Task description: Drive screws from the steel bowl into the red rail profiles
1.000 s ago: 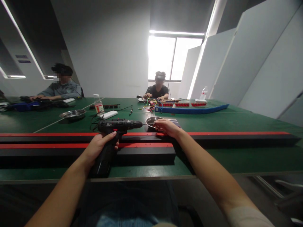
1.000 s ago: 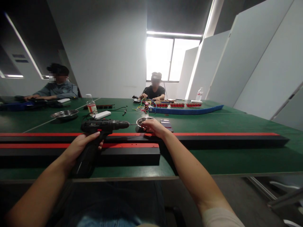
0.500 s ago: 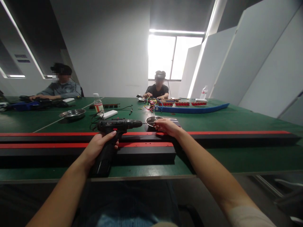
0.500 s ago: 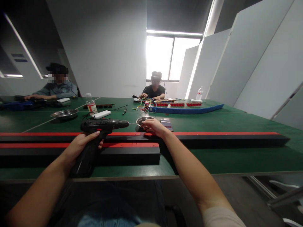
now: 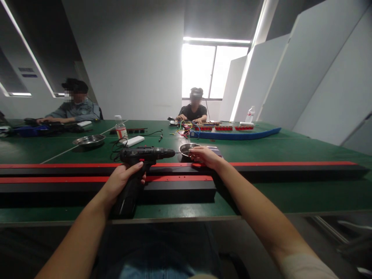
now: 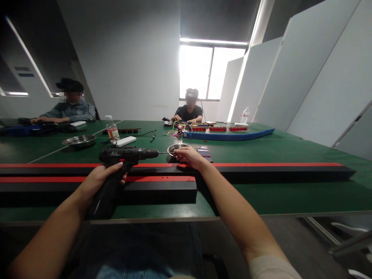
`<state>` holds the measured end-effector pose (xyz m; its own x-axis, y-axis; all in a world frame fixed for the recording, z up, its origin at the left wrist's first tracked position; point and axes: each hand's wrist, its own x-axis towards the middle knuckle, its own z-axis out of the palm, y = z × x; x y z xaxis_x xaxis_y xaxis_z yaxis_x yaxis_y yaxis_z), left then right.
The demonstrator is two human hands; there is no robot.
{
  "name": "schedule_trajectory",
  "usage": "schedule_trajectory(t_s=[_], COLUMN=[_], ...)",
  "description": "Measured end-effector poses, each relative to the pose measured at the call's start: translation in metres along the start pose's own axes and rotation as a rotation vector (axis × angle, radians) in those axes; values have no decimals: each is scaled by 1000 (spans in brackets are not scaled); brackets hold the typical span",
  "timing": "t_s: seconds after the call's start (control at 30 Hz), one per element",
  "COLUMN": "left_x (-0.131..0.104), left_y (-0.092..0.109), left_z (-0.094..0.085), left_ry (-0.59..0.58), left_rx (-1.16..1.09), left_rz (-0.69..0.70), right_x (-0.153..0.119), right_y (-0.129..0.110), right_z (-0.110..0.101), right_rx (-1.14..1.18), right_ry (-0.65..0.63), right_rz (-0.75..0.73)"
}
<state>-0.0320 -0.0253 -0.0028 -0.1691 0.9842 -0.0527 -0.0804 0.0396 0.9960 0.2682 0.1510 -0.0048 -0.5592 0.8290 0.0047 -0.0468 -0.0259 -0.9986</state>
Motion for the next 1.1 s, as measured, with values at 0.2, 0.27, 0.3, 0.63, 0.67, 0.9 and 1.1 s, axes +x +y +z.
schedule_trajectory(t_s=[0.2, 0.27, 0.3, 0.63, 0.67, 0.9, 1.1], left_x=[-1, -2, -2, -4, -5, -14, -17], left_y=[0, 0, 1, 3, 3, 14, 73], left_z=[2, 3, 3, 4, 5, 1, -18], left_ry=[4, 6, 6, 7, 9, 16, -53], left_rx=[-10, -13, -15, 0, 1, 210, 721], left_rz=[12, 12, 12, 6, 10, 196, 307], right_x=[2, 1, 1, -2, -2, 8, 12], right_y=[3, 3, 3, 1, 1, 8, 12], right_z=[-3, -2, -2, 0, 0, -1, -1], right_rx=[-43, -41, -39, -29, -34, 0, -77], right_ry=[-26, -25, -25, -24, -27, 46, 76], right_rz=[-42, -41, -40, 11, 4, -44, -40])
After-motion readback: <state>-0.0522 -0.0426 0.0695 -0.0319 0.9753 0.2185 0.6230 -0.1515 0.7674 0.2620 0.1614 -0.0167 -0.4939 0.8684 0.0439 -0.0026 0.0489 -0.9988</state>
